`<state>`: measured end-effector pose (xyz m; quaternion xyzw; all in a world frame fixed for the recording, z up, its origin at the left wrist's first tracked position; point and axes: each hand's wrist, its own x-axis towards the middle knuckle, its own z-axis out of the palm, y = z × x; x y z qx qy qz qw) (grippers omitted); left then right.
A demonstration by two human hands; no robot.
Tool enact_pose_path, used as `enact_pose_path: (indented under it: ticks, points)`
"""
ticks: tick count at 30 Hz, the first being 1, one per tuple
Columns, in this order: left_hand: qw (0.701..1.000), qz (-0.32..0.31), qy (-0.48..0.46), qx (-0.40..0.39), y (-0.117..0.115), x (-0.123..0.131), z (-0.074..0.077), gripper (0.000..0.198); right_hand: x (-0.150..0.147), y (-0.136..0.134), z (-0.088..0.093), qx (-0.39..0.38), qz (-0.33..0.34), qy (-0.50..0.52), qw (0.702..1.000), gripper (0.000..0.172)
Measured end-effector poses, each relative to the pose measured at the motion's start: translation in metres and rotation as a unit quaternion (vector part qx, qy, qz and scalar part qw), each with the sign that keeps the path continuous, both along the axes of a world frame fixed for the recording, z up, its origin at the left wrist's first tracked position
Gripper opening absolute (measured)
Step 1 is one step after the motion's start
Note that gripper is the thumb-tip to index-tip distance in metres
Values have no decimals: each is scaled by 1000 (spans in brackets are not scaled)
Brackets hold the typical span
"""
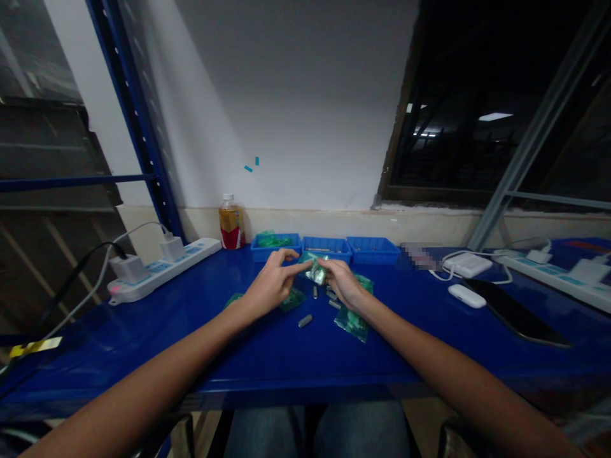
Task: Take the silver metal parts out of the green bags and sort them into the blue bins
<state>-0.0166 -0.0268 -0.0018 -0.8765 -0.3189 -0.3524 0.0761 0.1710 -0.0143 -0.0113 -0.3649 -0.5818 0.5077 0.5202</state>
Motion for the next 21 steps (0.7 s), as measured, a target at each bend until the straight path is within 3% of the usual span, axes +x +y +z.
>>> enact_pose_path:
  ticks: [3,7,10,12,14,17,19,21]
  points:
    - [1000,6,11,-18,-7,3,4,42,2,0,-1,100,-63,-108,987,31]
    - [988,14,-90,-127,-16,11,13,31,8,-7,5,349,-129,-284,884,23]
    - [944,7,-200,-263,-18,14,18,44,10,-11,7,431,-153,-325,827,35]
    - [904,2,-251,-345,-17,14,21,45,9,-13,7,459,-152,-339,807,43]
    - [885,-2,-263,-383,-12,9,25,40,6,-15,7,475,-144,-343,798,46]
    - [925,53,-220,-306,7,-6,39,32,1,-20,9,476,-134,-329,804,41]
    - [961,154,-155,-170,30,-19,51,30,0,-22,11,465,-130,-317,816,38]
    - [964,242,-90,-61,57,-30,63,31,1,-23,13,451,-134,-311,826,35]
